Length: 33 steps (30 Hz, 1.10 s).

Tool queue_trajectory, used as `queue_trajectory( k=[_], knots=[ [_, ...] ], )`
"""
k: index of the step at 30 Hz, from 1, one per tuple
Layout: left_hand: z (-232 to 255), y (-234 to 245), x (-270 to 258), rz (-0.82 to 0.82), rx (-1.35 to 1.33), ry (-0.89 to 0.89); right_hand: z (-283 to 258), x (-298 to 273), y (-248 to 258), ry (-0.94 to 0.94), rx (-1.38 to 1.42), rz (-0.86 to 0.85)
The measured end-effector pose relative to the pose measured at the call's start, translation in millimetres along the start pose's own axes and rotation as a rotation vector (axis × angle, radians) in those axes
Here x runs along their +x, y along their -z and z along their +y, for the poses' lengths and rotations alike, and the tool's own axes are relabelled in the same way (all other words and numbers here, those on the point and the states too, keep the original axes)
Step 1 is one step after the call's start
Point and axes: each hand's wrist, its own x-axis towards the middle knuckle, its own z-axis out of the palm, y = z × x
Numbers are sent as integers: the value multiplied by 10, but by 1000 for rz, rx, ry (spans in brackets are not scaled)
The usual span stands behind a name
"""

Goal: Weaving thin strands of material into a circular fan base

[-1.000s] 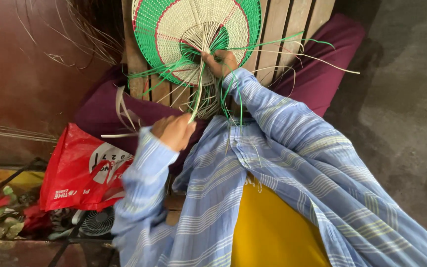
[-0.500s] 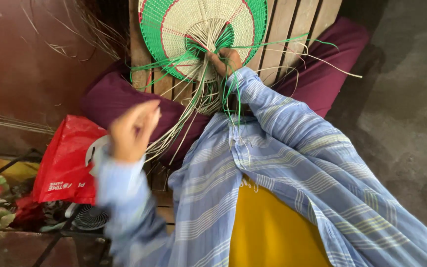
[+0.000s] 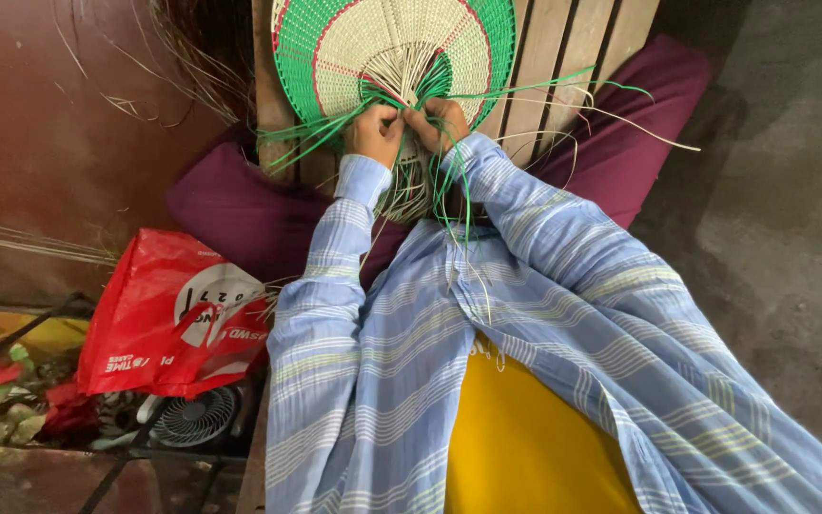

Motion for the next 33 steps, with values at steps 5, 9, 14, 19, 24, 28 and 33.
queue_trajectory(
  k=[5,9,14,19,24,28,33],
  knots=[
    [-136,-24,58,-80,41,-25,-120,-55,27,28,19,0],
    [-184,74,53,-101,54,-41,-72,-36,8,66,-1,-1],
    [-307,88,-125,-166,14,-53,-133,-113,2,91,-10,26],
    [624,706,-668,-224,-121,-404,88,-46,-69,75,-266,103],
    [1250,1001,-1385,-410,-51,-765,-650,-367,-140,-18,-213,171],
    [1555,1545,-1581,-789,-66,-794,-321,-192,-80,-50,-172,141],
    [1751,2185,-959,-1,63,-597,-420,-193,-74,41,-12,181]
  ],
)
